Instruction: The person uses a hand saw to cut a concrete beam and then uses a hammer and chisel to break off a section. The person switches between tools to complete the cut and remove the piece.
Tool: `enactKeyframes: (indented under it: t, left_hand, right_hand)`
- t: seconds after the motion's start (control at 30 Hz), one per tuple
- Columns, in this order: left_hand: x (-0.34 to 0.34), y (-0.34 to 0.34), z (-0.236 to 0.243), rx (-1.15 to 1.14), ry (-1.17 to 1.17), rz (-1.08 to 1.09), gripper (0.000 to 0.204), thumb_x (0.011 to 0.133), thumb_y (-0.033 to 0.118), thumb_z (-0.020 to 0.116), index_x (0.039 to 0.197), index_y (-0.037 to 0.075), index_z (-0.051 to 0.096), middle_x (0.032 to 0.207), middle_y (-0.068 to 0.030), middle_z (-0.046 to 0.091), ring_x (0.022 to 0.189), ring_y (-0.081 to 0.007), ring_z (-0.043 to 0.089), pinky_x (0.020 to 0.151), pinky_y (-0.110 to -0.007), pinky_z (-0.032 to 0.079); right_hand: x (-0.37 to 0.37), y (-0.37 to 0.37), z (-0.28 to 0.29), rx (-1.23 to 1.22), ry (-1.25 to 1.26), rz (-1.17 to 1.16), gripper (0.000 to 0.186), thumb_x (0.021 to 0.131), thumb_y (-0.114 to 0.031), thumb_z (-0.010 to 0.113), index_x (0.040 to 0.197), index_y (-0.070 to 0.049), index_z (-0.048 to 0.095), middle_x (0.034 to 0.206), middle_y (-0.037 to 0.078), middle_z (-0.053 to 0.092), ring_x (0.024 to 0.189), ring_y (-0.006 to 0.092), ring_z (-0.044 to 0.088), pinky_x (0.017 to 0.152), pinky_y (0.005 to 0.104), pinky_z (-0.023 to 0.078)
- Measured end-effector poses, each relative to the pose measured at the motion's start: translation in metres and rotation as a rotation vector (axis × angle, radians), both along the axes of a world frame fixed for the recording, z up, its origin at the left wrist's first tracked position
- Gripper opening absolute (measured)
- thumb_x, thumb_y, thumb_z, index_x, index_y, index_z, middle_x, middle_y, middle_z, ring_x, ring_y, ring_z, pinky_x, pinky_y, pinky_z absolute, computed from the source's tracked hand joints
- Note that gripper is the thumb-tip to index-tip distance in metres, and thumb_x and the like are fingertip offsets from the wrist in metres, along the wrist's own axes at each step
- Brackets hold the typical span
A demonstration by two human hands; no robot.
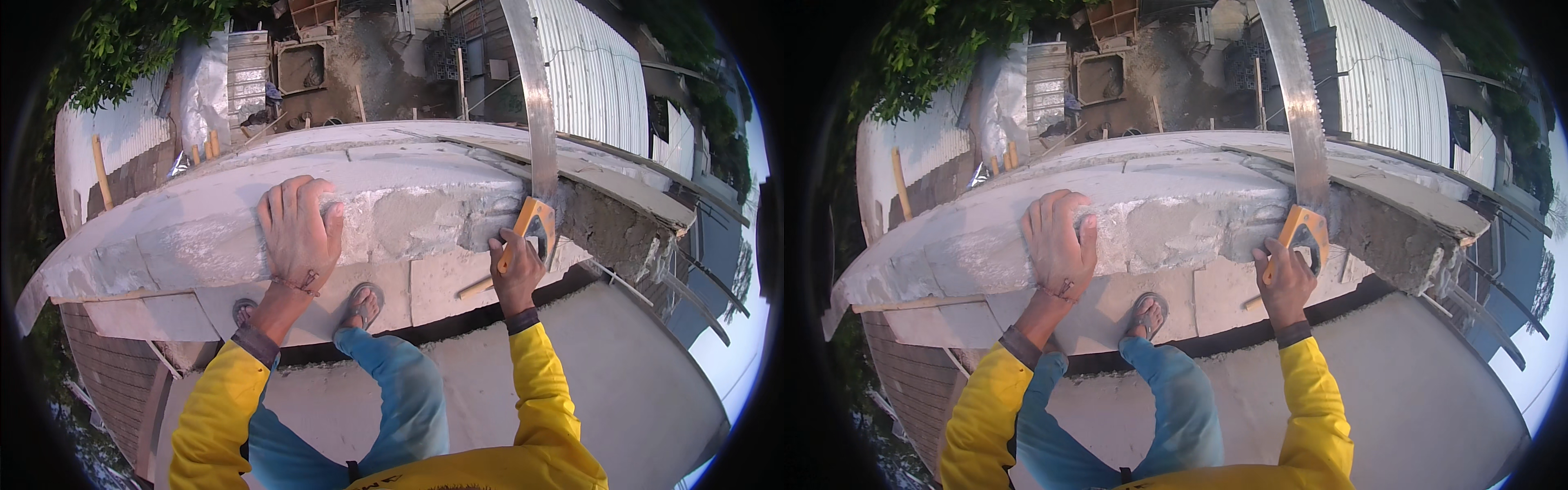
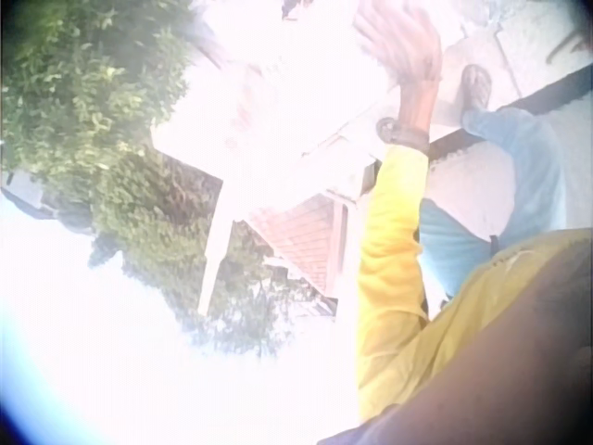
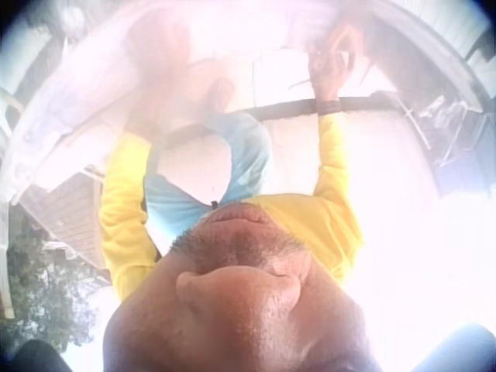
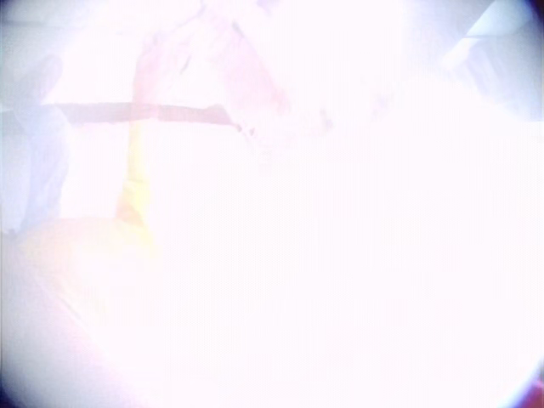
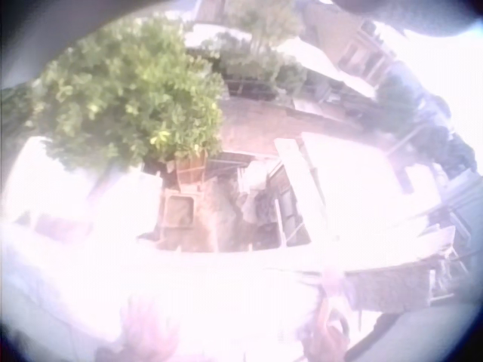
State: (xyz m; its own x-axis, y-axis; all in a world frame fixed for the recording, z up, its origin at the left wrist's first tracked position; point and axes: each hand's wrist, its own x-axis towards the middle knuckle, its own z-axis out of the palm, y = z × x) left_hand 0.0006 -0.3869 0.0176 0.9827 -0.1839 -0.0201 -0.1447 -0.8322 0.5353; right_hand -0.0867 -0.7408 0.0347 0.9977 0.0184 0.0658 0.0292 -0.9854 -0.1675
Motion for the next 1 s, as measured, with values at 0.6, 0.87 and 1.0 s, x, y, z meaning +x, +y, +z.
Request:
enactKeyframes:
  t: [0.6,0.87,1.0]
  left_hand:
    - [-0.007,-0.001,-0.007,0.084,-0.118,0.076,0.040,0.102,0.028,0.057,0.130,0.000,0.053,0.123,-0.0192,0.060,0.114,-0.0393,0.054,0.108,-0.056,0.034]
    - [-0.002,-0.008,-0.003,0.159,-0.090,0.048,0.043,0.098,0.041,0.061,0.123,0.005,0.060,0.121,-0.0156,0.060,0.115,-0.0370,0.054,0.109,-0.056,0.033]
    - [-0.002,-0.006,-0.004,0.170,-0.064,0.044,0.044,0.096,0.042,0.063,0.122,0.006,0.061,0.121,-0.0141,0.060,0.116,-0.0357,0.055,0.110,-0.057,0.033]
  right_hand:
    - [0.000,0.000,0.003,0.047,0.040,0.018,0.034,0.087,-0.019,0.087,0.115,-0.014,0.068,0.087,0.007,0.072,0.076,0.0277,0.071,0.068,0.0401,0.057]
    - [-0.001,-0.002,0.000,0.075,0.041,0.004,0.037,0.087,-0.021,0.088,0.117,-0.014,0.067,0.090,0.005,0.073,0.075,0.0253,0.069,0.066,0.0392,0.055]
    - [-0.004,-0.002,0.000,0.084,0.073,-0.030,0.039,0.086,-0.022,0.089,0.117,-0.014,0.066,0.090,0.005,0.073,0.075,0.0256,0.069,0.065,0.0390,0.055]
